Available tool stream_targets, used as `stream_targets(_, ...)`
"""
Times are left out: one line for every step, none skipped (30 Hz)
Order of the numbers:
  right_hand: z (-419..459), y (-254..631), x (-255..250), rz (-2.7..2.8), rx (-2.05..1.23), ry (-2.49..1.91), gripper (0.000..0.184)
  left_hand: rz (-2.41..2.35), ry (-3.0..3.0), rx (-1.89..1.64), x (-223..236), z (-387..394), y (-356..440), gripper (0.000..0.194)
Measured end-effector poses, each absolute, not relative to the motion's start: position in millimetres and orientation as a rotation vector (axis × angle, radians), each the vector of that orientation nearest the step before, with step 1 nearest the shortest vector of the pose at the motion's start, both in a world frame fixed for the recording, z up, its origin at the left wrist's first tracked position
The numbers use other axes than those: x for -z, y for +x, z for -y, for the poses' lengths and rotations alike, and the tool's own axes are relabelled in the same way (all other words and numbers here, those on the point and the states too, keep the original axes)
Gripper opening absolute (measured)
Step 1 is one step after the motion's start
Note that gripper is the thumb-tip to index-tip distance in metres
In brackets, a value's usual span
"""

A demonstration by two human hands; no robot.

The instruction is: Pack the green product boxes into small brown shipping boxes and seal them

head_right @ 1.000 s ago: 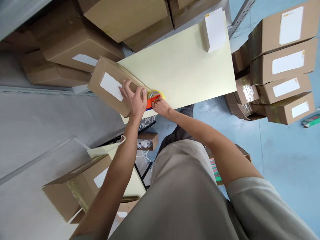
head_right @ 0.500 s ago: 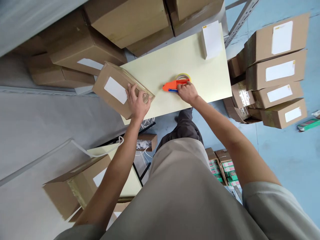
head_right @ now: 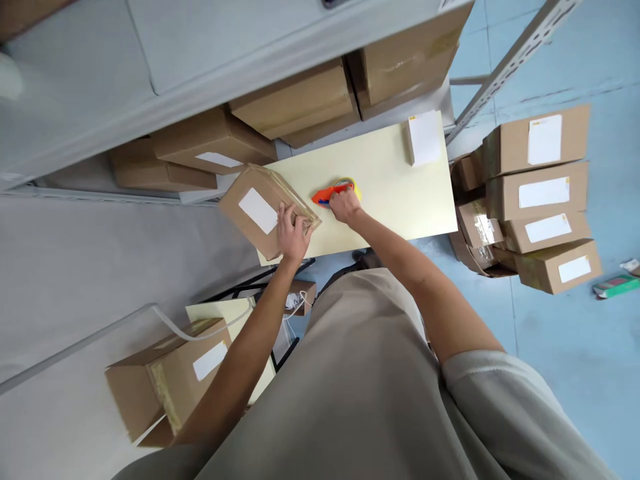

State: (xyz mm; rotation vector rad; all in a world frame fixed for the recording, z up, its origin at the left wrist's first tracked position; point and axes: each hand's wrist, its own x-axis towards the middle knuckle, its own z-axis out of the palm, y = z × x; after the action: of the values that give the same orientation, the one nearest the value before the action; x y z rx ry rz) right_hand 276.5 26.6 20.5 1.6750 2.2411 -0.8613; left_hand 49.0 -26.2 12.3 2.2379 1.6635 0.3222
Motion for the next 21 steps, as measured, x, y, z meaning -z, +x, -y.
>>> stream_targets(-29,272,-25,-2.238,0.872,1.649,0.043,-1.671,2.225,-0.313,-13,26,50,0.017)
stream_targets(-32,267,-29,-2.237,0.886,1.627,0.041,-1.680,2.210,-0.307,-14,25,51,0.016)
stream_targets(-35,261,-32,-2.236,0.906,1.612,0.040,-1.687,2.194,-0.303,-15,25,52,0.015)
stream_targets(-39,256,-36,-2.230,0.934,1.615,0.039,-1.691,2.177,-0.301,-15,24,53,0.014)
stream_targets(-43,251,-39,-2.214,0.963,1.633,0.038,-1.694,2.159,-0.301,-16,24,53,0.012)
stream_targets(-48,247,-42,-2.196,0.986,1.660,0.038,-1.697,2.142,-0.299,-17,24,54,0.011)
stream_targets(-53,244,-44,-2.182,0.995,1.687,0.038,-1.699,2.125,-0.297,-18,24,55,0.009)
stream_targets(-59,242,-47,-2.169,0.996,1.711,0.038,-1.702,2.108,-0.294,-20,24,56,0.008)
stream_targets(-65,242,-49,-2.160,0.991,1.733,0.038,-1.705,2.093,-0.291,-22,23,57,0.007)
stream_targets(-70,244,-52,-2.153,0.984,1.757,0.038,-1.709,2.080,-0.290,-25,22,58,0.006)
stream_targets(-74,249,-55,-2.142,0.980,1.792,0.038,-1.711,2.070,-0.292,-28,22,58,0.007)
stream_targets(-76,255,-57,-2.120,0.987,1.844,0.039,-1.709,2.065,-0.297,-31,20,58,0.009)
stream_targets(-77,262,-60,-2.087,1.003,1.905,0.040,-1.705,2.064,-0.309,-35,19,59,0.011)
stream_targets(-75,271,-62,-2.047,1.028,1.968,0.043,-1.702,2.065,-0.325,-38,18,59,0.013)
stream_targets(-70,280,-64,-1.997,1.060,2.026,0.046,-1.702,2.064,-0.345,-42,16,61,0.015)
stream_targets(-64,290,-66,-1.938,1.105,2.079,0.049,-1.709,2.062,-0.369,-46,15,64,0.016)
stream_targets(-56,299,-67,-1.875,1.156,2.139,0.052,-1.729,2.053,-0.391,-49,14,68,0.015)
stream_targets(-46,307,-67,-1.788,1.204,2.205,0.053,-1.754,2.039,-0.407,-53,13,75,0.014)
stream_targets(-36,314,-68,-1.706,1.244,2.270,0.054,-1.775,2.025,-0.424,-57,13,83,0.012)
stream_targets(-25,319,-68,-1.635,1.279,2.334,0.054,-1.780,2.016,-0.440,-60,12,93,0.010)
stream_targets(-15,324,-70,-1.574,1.305,2.399,0.053,-1.756,2.016,-0.457,-64,12,104,0.006)
